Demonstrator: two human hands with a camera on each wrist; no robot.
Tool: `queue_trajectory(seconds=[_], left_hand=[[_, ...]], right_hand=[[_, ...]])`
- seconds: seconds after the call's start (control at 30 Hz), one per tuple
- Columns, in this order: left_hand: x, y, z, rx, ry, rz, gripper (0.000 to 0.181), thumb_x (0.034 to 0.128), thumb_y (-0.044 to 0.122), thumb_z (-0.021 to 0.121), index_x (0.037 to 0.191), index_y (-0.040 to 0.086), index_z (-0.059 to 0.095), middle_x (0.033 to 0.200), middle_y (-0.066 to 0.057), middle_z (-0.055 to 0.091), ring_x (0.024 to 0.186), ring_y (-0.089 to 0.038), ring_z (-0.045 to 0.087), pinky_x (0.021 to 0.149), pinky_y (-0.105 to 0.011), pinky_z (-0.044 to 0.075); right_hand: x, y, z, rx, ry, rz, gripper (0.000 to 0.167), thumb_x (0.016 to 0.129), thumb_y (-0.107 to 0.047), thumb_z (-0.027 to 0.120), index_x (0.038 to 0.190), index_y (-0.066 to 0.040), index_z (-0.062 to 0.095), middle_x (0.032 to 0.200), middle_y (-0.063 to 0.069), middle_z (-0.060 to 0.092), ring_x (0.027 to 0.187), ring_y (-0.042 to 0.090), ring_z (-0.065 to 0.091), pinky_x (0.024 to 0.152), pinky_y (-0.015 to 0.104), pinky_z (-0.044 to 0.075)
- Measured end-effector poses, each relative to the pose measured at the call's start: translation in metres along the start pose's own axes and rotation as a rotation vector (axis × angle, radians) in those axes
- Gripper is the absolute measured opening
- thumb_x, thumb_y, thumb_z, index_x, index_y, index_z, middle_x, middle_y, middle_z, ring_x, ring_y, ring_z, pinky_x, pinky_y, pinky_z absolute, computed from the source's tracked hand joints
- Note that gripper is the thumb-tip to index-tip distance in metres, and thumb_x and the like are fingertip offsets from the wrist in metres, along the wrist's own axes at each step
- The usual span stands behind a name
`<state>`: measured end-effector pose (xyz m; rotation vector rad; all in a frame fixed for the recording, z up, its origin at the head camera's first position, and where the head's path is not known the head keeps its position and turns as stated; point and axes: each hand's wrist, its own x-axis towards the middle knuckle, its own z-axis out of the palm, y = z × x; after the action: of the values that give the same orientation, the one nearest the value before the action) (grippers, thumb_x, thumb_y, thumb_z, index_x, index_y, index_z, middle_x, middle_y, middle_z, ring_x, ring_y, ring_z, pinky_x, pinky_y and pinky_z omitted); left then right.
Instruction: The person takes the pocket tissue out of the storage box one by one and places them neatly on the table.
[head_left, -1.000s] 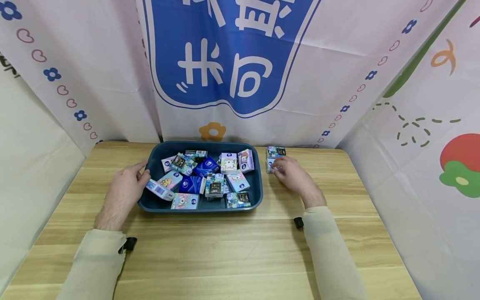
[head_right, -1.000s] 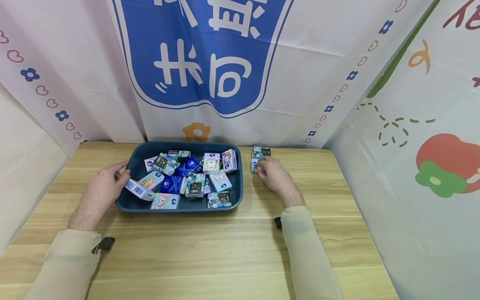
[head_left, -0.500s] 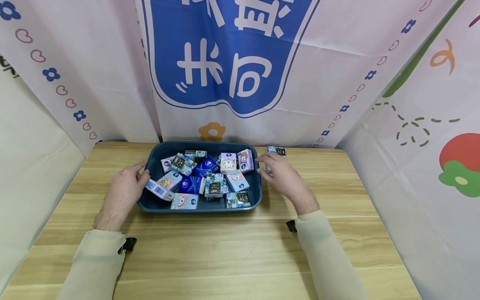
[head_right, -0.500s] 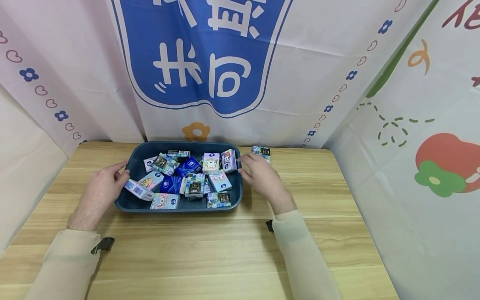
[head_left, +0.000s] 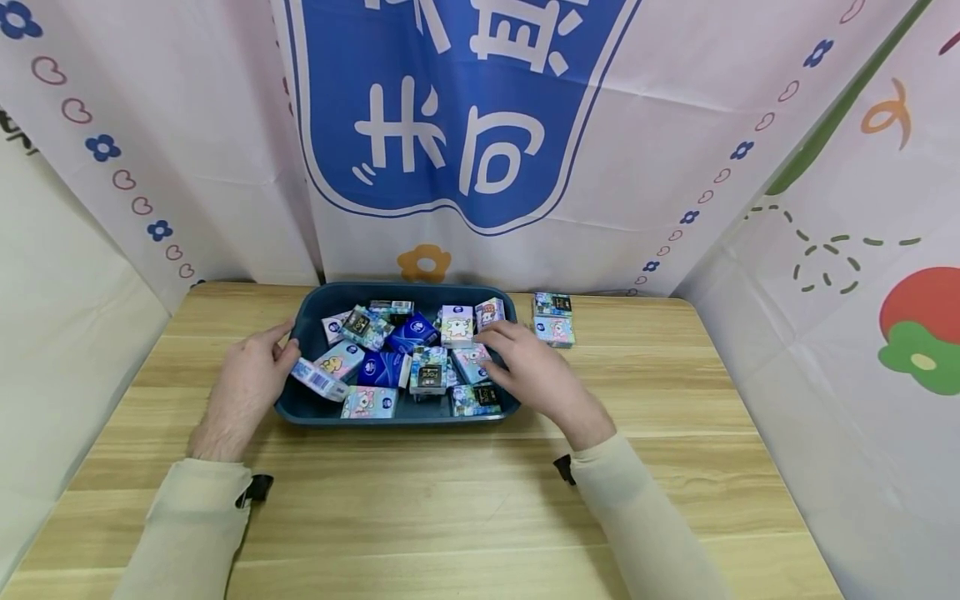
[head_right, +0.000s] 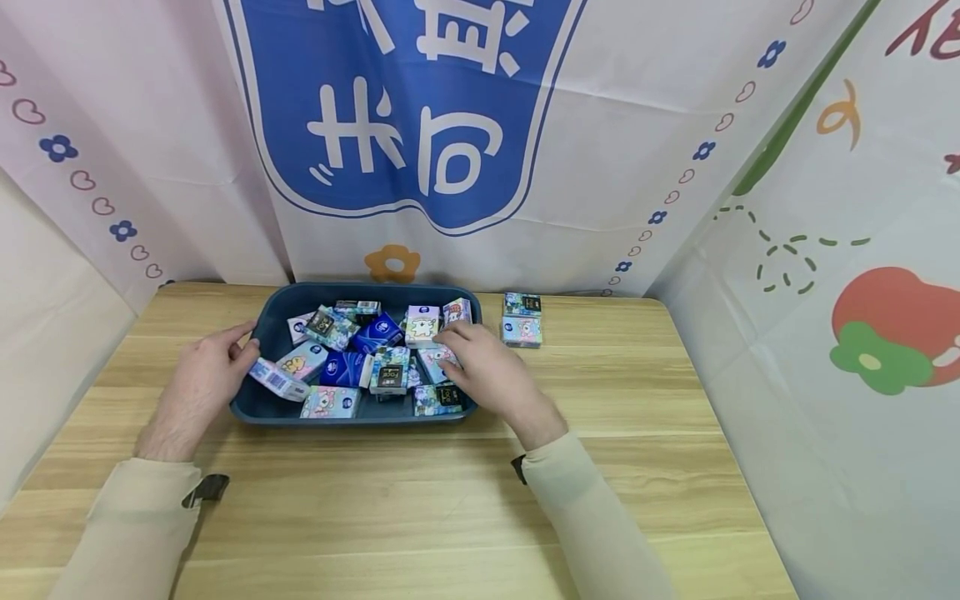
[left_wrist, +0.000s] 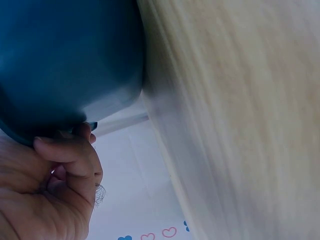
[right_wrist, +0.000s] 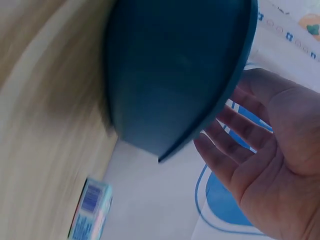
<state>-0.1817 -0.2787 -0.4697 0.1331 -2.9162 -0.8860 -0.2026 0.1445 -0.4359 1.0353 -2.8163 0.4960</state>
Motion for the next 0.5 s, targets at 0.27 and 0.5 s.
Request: queue_trajectory(seconds=[0.27, 0.5], left_hand=[[0.000, 0.000, -0.001, -0.002, -0.020, -0.016, 0.054, 0.1231, 0.019, 0.056, 0.169, -0.010, 0.053, 0.104, -0.027, 0.073, 0.071, -0.025, 0.065, 0.049, -0.031, 0.049], [0.001, -0.001, -0.001, 0.006, -0.025, -0.012, 0.055, 0.1233, 0.020, 0.055, 0.169, -0.010, 0.052, 0.103, -0.027, 0.073, 0.067, -0.023, 0.063, 0.048, -0.031, 0.047]], right_hand=[[0.002, -0.025, 0.018, -0.024, -0.012, -0.063, 0.044, 0.116, -0.024, 0.079, 0.157, -0.011, 0.072, 0.163, 0.014, 0.071, 0.147, 0.033, 0.074, 0.123, 0.045, 0.065], [0.003, -0.045, 0.034, 0.039, -0.049, -0.078, 0.043, 0.120, -0.033, 0.072, 0.159, -0.015, 0.072, 0.174, 0.015, 0.062, 0.163, 0.035, 0.062, 0.137, 0.050, 0.053]])
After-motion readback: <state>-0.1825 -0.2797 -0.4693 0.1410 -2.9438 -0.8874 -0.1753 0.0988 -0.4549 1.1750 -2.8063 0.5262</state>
